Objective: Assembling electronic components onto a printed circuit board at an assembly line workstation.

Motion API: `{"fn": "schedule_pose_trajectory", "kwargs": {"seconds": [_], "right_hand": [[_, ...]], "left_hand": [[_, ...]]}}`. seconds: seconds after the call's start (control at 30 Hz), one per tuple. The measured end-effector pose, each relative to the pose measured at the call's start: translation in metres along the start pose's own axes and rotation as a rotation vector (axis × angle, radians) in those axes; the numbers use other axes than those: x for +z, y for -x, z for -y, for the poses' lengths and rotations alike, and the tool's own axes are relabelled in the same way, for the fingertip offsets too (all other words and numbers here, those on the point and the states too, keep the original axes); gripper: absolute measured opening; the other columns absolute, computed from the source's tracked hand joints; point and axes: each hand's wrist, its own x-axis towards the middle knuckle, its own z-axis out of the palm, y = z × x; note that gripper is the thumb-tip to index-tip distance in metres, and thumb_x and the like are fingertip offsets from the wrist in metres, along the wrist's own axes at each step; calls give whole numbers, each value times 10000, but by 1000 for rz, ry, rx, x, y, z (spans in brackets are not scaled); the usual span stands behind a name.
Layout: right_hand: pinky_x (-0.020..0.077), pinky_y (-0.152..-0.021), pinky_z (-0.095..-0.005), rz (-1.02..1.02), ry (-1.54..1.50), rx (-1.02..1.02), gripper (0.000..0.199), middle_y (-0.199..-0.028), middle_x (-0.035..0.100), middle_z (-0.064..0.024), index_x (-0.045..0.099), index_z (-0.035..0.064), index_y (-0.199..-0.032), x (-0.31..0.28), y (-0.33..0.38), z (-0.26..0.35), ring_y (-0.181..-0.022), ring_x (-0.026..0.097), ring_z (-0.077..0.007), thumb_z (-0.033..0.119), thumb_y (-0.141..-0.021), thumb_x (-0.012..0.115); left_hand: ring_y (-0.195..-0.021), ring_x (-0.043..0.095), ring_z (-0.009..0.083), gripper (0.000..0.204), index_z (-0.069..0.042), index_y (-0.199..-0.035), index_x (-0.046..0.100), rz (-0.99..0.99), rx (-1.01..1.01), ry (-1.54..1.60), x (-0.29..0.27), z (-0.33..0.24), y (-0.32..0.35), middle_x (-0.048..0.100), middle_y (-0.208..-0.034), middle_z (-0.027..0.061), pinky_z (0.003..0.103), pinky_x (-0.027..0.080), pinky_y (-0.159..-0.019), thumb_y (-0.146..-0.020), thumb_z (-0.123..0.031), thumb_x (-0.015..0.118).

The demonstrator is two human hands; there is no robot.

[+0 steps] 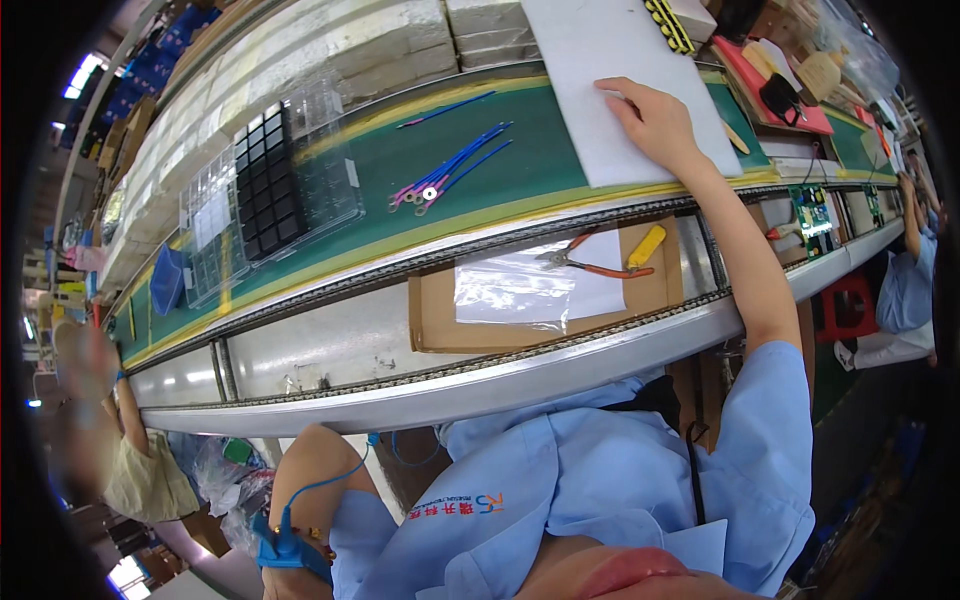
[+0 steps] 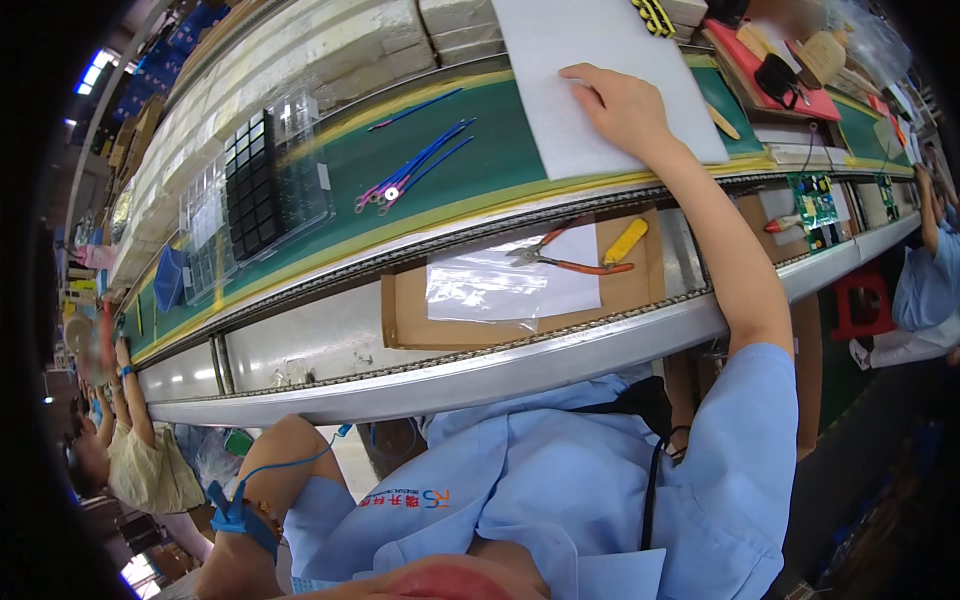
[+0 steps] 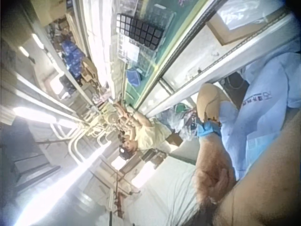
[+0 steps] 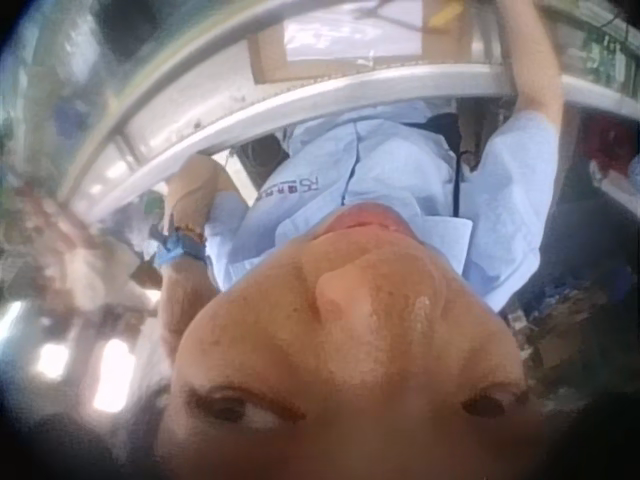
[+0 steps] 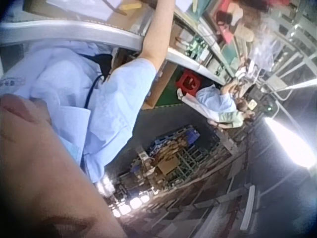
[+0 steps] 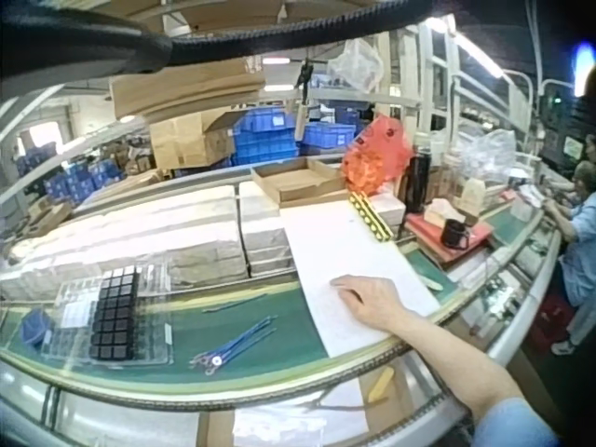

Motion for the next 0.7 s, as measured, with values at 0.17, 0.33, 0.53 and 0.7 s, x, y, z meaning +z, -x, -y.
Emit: {"fn": "schedule_pose_trajectory", "kwargs": {"seconds": [0.17,0.33,0.53,0.7], "right_hand": [[513,-638,-383,0,-15,15,223,-824,690,-85,655,213,-1112,2,2,-7,-733,654,-290,232,-912,557],[514,-632,-380,-8,-38,-17,224,-820,690,-84,650,210,-1116,1,-3,1,-725,655,-285,230,-915,554],[518,-630,-381,-2,5,-11,224,-822,691,-83,646,212,-1122,2,1,-5,-725,658,-284,235,-918,556],[522,-632,-369,24,5,-1,237,-812,692,-81,644,215,-1138,2,-3,0,-716,662,-274,228,-918,556]], "left_hand": [[-615,509,152,316,-103,-624,525,156,61,149,-8,-1,2,530,-647,10,388,399,-897,-934,-158,493],[-630,532,166,320,-91,-649,538,-107,-76,-317,9,-14,-10,549,-668,29,371,439,-851,-955,-173,489],[-688,592,195,353,-67,-706,571,-672,-228,-917,9,-43,0,589,-706,61,357,488,-812,-996,-244,477],[-665,582,190,373,-68,-686,563,-773,-261,-698,11,-44,-1,570,-680,56,361,500,-780,-996,-260,485]]}}
